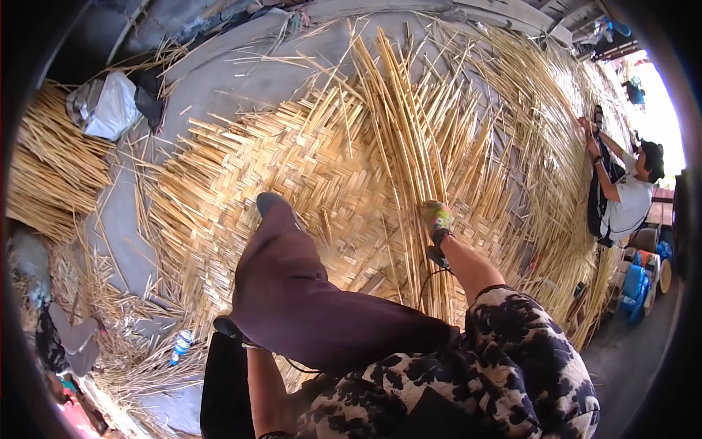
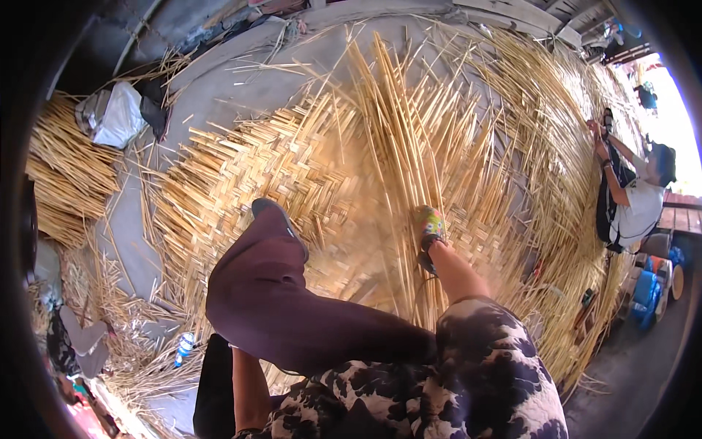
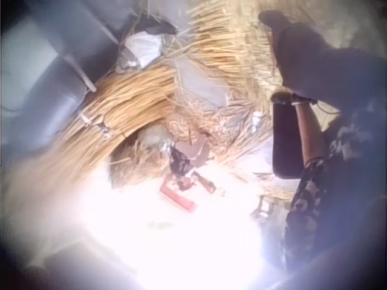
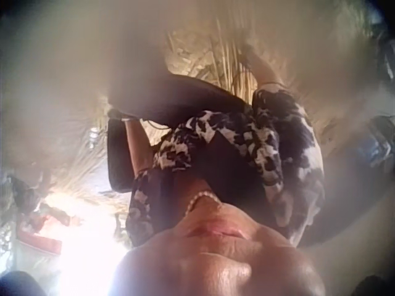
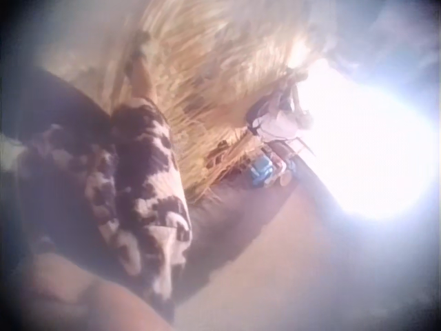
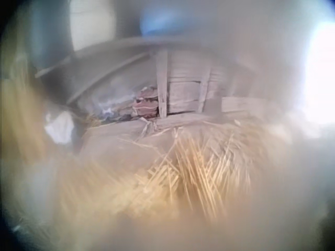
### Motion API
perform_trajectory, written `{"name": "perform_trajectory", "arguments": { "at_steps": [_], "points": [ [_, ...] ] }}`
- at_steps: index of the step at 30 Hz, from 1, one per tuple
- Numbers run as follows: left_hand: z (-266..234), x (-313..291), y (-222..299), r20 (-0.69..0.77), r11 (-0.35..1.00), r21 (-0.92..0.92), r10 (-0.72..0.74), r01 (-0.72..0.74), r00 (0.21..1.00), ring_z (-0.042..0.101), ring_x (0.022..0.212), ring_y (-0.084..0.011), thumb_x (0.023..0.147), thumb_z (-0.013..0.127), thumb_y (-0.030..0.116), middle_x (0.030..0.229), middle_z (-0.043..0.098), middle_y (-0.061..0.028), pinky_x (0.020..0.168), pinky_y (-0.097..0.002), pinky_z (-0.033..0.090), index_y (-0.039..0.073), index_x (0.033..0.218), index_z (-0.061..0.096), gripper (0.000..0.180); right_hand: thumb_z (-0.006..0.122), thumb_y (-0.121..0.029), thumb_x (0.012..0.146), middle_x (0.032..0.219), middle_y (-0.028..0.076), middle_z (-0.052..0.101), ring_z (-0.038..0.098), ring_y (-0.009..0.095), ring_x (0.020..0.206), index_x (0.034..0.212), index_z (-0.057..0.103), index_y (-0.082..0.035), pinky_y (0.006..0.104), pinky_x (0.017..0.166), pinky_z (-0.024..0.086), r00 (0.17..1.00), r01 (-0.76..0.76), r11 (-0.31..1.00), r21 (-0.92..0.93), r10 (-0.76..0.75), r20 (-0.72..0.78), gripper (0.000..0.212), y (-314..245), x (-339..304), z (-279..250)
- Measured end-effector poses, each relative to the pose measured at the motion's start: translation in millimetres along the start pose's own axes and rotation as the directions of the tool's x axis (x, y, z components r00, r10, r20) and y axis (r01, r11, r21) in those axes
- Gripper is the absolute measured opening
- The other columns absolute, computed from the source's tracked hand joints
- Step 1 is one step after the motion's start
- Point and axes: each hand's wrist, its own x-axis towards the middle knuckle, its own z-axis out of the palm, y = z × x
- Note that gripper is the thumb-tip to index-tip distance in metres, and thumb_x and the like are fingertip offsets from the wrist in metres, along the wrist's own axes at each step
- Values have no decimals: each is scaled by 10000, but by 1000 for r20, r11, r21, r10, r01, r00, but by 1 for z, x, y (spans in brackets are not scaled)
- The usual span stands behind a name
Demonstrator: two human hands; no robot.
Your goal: Weaving bamboo strips into a large mat using hands and scissors for trimming.
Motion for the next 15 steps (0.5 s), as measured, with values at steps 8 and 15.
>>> {"name": "perform_trajectory", "arguments": {
  "at_steps": [8,15],
  "points": [
    [1,-33,25,-28,997,76,8,-6,1000,570,656,-125,864,582,217,821,636,-46,585,-262,451,2,1025,638,275,555,-144,774,841,119,681,667,284,809,827,707,-92,370,649,536,942,-43,862,-505,203,267,169,-14,18,29],
    [-1,-43,56,-40,990,107,94,-89,995,566,655,-120,866,586,226,835,636,-42,582,-257,451,2,1030,636,282,573,-74,758,728,58,661,647,188,650,815,693,-87,316,556,521,782,-471,825,311,228,580,133,17,37,28]
  ]
}}
